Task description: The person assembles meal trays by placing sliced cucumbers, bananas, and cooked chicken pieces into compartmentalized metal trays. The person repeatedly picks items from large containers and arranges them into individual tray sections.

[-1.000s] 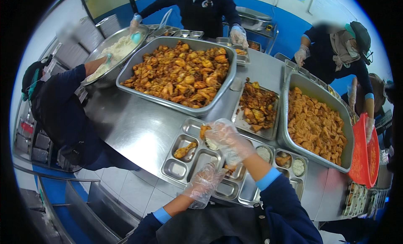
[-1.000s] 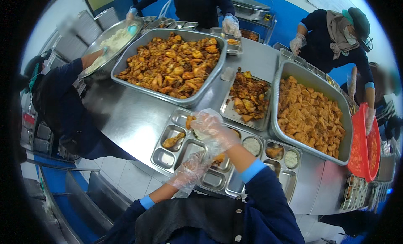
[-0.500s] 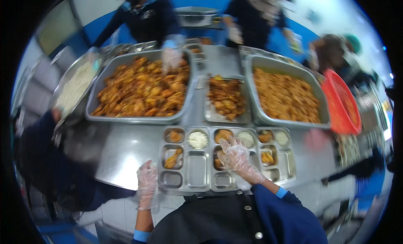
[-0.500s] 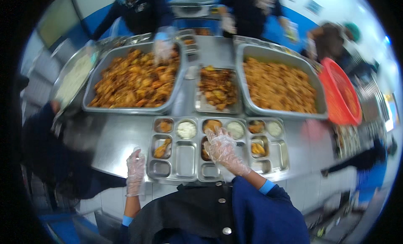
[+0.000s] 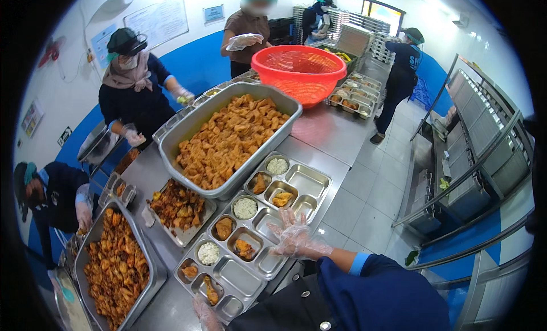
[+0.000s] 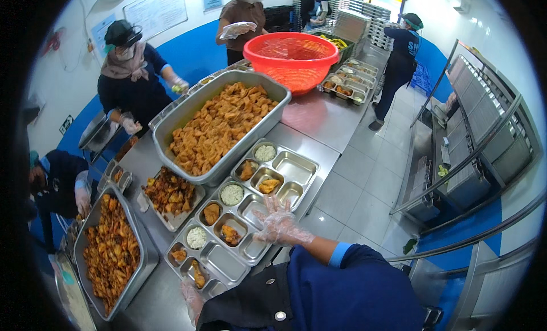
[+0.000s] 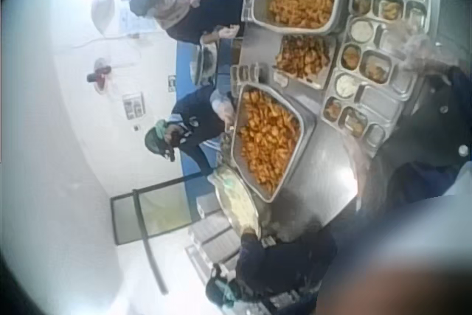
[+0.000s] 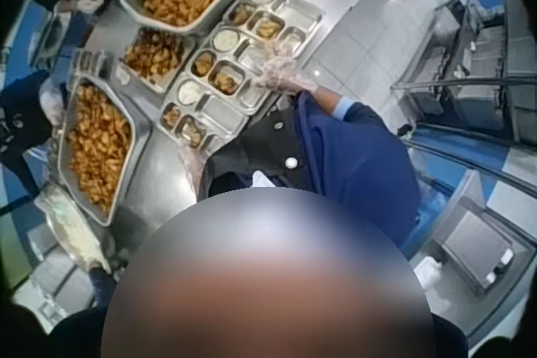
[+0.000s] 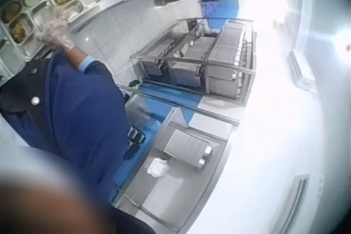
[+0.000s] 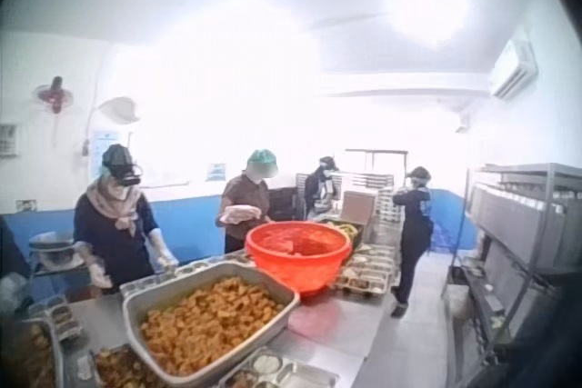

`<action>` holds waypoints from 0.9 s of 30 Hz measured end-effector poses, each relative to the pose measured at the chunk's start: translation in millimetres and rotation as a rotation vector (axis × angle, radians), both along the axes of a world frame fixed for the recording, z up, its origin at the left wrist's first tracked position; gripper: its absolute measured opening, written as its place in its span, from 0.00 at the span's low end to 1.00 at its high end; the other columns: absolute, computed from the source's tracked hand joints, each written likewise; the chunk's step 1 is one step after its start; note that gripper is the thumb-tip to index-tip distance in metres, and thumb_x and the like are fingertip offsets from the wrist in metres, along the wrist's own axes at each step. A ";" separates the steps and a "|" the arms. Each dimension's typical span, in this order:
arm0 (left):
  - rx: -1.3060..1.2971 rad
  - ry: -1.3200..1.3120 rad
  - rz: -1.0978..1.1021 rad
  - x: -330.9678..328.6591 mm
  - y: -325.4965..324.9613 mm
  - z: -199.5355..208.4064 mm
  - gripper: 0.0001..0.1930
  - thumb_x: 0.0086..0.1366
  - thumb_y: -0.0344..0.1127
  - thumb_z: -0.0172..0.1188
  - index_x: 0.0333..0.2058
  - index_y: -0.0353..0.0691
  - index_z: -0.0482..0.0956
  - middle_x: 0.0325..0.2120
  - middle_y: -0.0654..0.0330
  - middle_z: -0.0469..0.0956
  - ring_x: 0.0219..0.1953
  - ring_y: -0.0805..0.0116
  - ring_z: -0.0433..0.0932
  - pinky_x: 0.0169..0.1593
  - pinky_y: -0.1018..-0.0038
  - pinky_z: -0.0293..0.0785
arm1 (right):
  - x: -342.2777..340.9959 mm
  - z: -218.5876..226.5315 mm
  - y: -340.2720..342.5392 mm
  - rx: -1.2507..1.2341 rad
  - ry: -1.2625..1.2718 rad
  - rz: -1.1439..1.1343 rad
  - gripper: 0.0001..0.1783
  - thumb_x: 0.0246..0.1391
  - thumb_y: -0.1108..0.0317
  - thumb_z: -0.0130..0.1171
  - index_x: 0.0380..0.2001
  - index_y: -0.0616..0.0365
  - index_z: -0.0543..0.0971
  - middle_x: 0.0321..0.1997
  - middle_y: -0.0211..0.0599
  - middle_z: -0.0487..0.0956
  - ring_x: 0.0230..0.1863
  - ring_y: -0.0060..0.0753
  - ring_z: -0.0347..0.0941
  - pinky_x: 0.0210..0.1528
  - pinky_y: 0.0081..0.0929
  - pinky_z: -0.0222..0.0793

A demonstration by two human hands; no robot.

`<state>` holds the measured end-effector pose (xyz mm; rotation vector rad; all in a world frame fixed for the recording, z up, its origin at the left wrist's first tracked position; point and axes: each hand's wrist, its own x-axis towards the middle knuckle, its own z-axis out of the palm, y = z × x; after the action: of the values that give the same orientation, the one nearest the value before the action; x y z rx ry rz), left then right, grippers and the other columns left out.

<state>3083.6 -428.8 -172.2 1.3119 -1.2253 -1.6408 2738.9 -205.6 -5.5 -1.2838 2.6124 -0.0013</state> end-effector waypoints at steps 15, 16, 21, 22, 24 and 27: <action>0.200 0.012 -0.525 49.1 -46.8 -36.0 0.20 0.74 0.37 0.47 0.62 0.40 0.66 0.34 0.55 0.79 0.19 0.66 0.78 0.14 0.75 0.74 | 65.1 -15.0 -12.1 0.037 0.281 -0.066 0.45 0.47 0.36 0.62 0.70 0.36 0.72 0.82 0.59 0.44 0.81 0.67 0.41 0.72 0.68 0.48; 0.183 0.028 -0.525 49.4 -46.5 -33.4 0.20 0.75 0.37 0.47 0.62 0.40 0.66 0.34 0.55 0.79 0.19 0.67 0.78 0.14 0.76 0.74 | 64.3 -14.7 -11.1 0.020 0.196 -0.048 0.46 0.45 0.35 0.62 0.69 0.36 0.72 0.82 0.58 0.44 0.81 0.67 0.40 0.73 0.67 0.47; 0.135 0.126 -0.555 67.0 -50.6 -29.1 0.20 0.77 0.41 0.49 0.62 0.39 0.66 0.36 0.56 0.79 0.21 0.71 0.78 0.15 0.77 0.73 | 68.6 -28.8 -12.8 -0.040 0.214 -0.029 0.48 0.43 0.32 0.61 0.69 0.34 0.73 0.82 0.56 0.47 0.80 0.69 0.42 0.75 0.64 0.47; 0.097 0.170 -0.584 70.6 -52.1 -27.4 0.20 0.77 0.42 0.49 0.62 0.39 0.67 0.36 0.56 0.79 0.21 0.72 0.78 0.15 0.77 0.73 | 68.8 -30.7 -13.5 -0.033 0.223 -0.022 0.47 0.43 0.32 0.61 0.68 0.34 0.73 0.82 0.55 0.48 0.80 0.69 0.43 0.75 0.64 0.48; 0.079 0.125 -0.618 70.3 -57.0 -25.3 0.22 0.77 0.47 0.52 0.59 0.38 0.69 0.36 0.56 0.79 0.21 0.72 0.78 0.18 0.77 0.74 | 65.7 -31.8 -13.2 -0.082 0.202 -0.003 0.46 0.43 0.34 0.63 0.68 0.34 0.73 0.82 0.51 0.50 0.80 0.67 0.44 0.74 0.65 0.49; 0.113 0.070 -0.615 63.5 -64.0 -23.3 0.22 0.76 0.49 0.51 0.56 0.35 0.70 0.34 0.56 0.79 0.23 0.70 0.78 0.21 0.76 0.76 | 57.1 -30.7 -10.7 -0.138 0.200 0.026 0.47 0.41 0.35 0.64 0.68 0.34 0.74 0.82 0.47 0.50 0.80 0.64 0.44 0.73 0.67 0.49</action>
<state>3147.2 -492.8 -195.5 0.9766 -1.6156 -2.1844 2796.0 -216.3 -36.2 -1.4312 2.8068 -0.0521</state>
